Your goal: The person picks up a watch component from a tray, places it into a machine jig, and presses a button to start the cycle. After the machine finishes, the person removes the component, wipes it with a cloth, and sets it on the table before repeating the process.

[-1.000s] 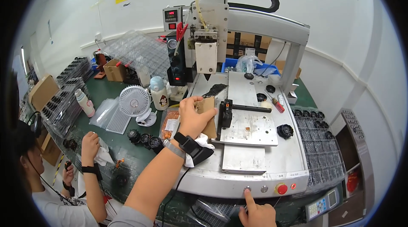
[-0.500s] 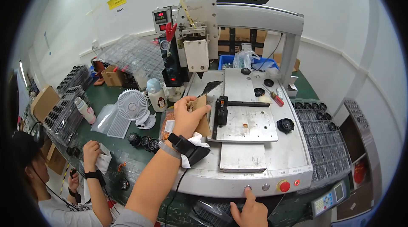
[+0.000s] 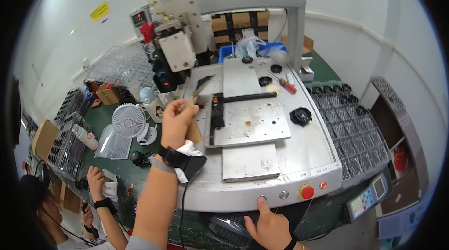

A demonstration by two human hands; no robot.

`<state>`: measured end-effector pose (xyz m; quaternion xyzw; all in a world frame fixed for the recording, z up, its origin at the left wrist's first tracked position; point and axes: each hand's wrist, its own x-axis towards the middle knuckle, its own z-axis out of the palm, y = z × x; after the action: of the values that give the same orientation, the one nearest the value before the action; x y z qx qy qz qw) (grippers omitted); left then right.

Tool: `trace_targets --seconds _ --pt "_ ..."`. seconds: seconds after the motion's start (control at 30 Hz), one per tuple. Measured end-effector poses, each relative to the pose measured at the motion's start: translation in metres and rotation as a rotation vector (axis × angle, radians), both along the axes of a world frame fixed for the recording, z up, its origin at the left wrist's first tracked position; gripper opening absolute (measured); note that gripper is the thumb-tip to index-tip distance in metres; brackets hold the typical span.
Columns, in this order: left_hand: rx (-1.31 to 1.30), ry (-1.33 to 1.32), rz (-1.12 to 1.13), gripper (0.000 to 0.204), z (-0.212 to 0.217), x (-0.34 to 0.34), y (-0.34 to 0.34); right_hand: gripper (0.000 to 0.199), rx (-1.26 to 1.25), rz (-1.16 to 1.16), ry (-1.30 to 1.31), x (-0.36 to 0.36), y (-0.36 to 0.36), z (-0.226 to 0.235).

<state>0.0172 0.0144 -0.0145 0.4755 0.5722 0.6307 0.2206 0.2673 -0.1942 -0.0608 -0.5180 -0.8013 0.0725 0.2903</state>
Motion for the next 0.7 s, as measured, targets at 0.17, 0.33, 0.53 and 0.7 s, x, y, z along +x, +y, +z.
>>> trace_targets --seconds 0.17,0.33,0.53,0.7 --pt "-0.047 -0.169 -0.137 0.047 0.028 0.021 -0.016 0.047 -0.130 -0.007 0.158 0.014 0.008 -0.003" --pt "-0.034 -0.218 -0.139 0.038 0.033 0.018 -0.022 0.036 -0.226 0.104 0.275 0.030 0.016 -0.001" --pt "-0.073 -0.126 -0.074 0.043 0.028 0.025 -0.023 0.042 -0.085 0.179 0.339 0.047 0.023 -0.022" --pt "-0.174 -0.111 -0.050 0.042 0.034 0.024 -0.025 0.048 -0.088 0.206 0.226 0.057 0.023 -0.022"
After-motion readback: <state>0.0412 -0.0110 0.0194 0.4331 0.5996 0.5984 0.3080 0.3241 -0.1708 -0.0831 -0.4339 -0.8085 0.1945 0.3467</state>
